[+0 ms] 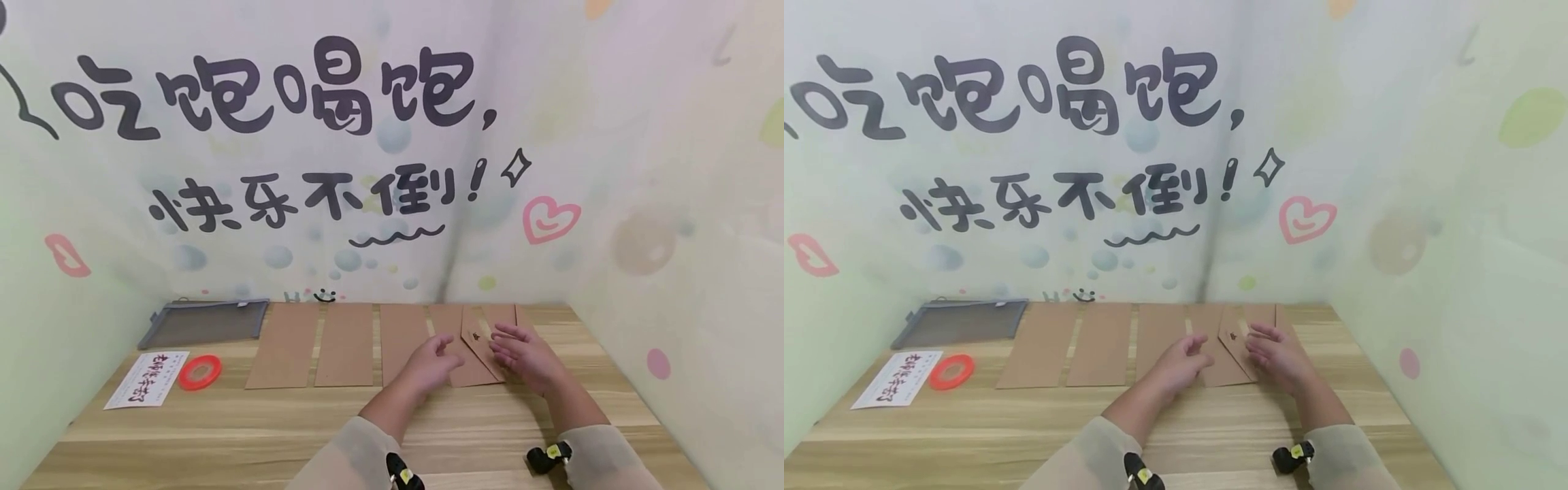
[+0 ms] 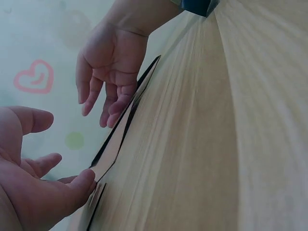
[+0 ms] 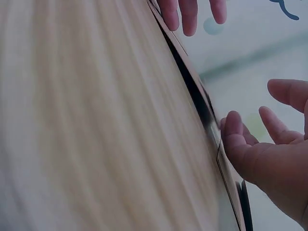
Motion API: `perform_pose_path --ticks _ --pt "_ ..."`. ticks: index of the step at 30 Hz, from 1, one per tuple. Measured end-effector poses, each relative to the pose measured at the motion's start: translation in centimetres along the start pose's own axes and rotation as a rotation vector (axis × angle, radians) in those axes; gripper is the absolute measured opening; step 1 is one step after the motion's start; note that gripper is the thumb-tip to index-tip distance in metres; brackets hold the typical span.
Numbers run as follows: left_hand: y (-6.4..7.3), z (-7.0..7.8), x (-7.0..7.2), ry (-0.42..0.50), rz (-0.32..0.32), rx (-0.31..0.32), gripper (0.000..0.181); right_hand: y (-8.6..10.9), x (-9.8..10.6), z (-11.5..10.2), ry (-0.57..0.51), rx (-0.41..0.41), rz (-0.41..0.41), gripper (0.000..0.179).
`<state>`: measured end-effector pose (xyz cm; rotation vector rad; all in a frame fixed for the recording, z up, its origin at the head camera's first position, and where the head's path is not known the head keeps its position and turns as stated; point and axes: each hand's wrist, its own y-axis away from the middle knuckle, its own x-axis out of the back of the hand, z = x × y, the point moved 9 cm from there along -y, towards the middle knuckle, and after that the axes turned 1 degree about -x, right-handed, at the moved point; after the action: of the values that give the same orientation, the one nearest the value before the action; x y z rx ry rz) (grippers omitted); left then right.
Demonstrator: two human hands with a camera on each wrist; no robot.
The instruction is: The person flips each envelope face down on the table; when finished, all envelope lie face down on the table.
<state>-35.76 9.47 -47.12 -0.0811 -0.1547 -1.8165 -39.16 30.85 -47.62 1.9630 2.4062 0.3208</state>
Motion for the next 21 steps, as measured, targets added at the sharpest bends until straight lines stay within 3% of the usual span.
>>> perform_pose_path --ticks 21 --pt "1.1 0.7 -1.4 -0.085 -0.08 -0.05 0.061 0.4 -0.4 -1.2 -0.002 0.009 0.04 0.058"
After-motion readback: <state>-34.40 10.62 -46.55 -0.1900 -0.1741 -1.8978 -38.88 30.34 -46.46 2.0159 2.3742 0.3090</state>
